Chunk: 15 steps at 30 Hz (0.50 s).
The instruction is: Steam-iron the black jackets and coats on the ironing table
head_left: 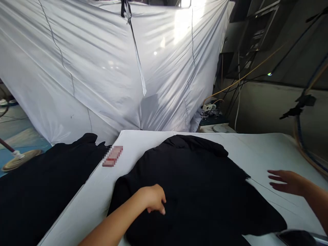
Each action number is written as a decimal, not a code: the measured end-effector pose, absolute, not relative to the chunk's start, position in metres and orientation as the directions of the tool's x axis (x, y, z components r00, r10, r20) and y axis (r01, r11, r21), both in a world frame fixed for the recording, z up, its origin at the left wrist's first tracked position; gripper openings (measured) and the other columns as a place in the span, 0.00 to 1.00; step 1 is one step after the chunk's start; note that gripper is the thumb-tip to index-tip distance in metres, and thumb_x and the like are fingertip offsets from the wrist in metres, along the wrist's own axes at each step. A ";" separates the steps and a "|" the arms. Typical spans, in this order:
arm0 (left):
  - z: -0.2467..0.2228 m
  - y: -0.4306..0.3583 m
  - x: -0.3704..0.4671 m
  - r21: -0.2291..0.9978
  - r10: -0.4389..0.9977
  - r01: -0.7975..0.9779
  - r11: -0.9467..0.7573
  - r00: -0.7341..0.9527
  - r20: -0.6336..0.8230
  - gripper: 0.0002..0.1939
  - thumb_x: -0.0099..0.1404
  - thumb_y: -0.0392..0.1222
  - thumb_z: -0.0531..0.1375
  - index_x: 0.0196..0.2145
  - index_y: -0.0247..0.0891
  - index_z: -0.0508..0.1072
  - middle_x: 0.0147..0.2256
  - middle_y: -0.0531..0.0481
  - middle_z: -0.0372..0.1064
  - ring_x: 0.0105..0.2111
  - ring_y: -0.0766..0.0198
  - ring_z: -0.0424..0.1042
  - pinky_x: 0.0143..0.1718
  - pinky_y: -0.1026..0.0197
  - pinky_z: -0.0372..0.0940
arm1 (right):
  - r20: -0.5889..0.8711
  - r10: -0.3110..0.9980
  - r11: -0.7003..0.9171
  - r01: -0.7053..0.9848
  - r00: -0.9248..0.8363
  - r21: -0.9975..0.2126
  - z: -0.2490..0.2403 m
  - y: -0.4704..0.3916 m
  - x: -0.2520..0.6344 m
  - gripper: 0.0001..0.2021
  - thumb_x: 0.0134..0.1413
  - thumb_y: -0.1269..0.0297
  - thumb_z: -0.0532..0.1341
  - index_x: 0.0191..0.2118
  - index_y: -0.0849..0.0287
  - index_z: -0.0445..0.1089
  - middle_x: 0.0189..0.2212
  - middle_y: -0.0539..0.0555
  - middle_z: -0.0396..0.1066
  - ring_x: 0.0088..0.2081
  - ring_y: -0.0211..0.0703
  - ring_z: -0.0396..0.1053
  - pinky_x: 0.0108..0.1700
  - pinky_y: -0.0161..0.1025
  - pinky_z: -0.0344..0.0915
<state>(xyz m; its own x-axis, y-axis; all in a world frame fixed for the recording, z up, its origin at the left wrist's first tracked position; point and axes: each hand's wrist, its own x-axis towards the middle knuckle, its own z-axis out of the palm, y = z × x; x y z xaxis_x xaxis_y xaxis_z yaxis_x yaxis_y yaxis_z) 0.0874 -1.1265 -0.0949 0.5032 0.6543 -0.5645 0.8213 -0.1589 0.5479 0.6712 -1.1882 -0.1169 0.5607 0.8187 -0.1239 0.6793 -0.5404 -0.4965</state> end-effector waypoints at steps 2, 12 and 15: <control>-0.093 -1.109 0.085 0.551 0.757 0.807 -0.213 0.493 -0.430 0.13 0.51 0.39 0.62 0.37 0.40 0.73 0.33 0.48 0.71 0.36 0.56 0.72 0.40 0.55 0.67 | -0.297 0.726 -0.620 0.403 0.620 -0.673 -0.123 -1.203 0.686 0.43 0.43 0.36 0.37 0.62 0.58 0.43 0.45 0.77 0.65 0.38 0.62 0.70 0.42 0.58 0.59; -0.136 -1.006 0.084 0.555 0.929 0.767 0.323 -0.143 -0.342 0.49 0.52 0.37 0.62 0.62 0.39 0.34 0.58 0.27 0.46 0.23 0.65 0.73 0.24 0.62 0.69 | -0.210 0.923 -0.384 0.801 0.322 -0.459 -0.077 -1.058 0.492 0.39 0.43 0.54 0.57 0.62 0.58 0.46 0.36 0.58 0.72 0.28 0.50 0.71 0.38 0.47 0.66; -0.165 -1.005 0.080 0.505 0.924 0.816 0.280 -0.086 -0.374 0.44 0.52 0.40 0.62 0.61 0.42 0.43 0.54 0.30 0.54 0.20 0.64 0.72 0.21 0.61 0.68 | -0.208 0.937 -0.339 0.872 0.280 -0.353 -0.113 -1.022 0.462 0.43 0.40 0.56 0.60 0.63 0.55 0.43 0.34 0.56 0.73 0.28 0.51 0.71 0.35 0.46 0.66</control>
<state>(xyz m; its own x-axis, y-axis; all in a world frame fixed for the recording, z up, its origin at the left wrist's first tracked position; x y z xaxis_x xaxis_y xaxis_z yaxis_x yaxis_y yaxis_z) 0.0801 -1.0047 -0.1649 -0.0859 0.9236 -0.3735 0.8163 0.2802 0.5051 0.4620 -1.0216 -0.1126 0.2798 0.9372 -0.2083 0.8721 -0.3389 -0.3531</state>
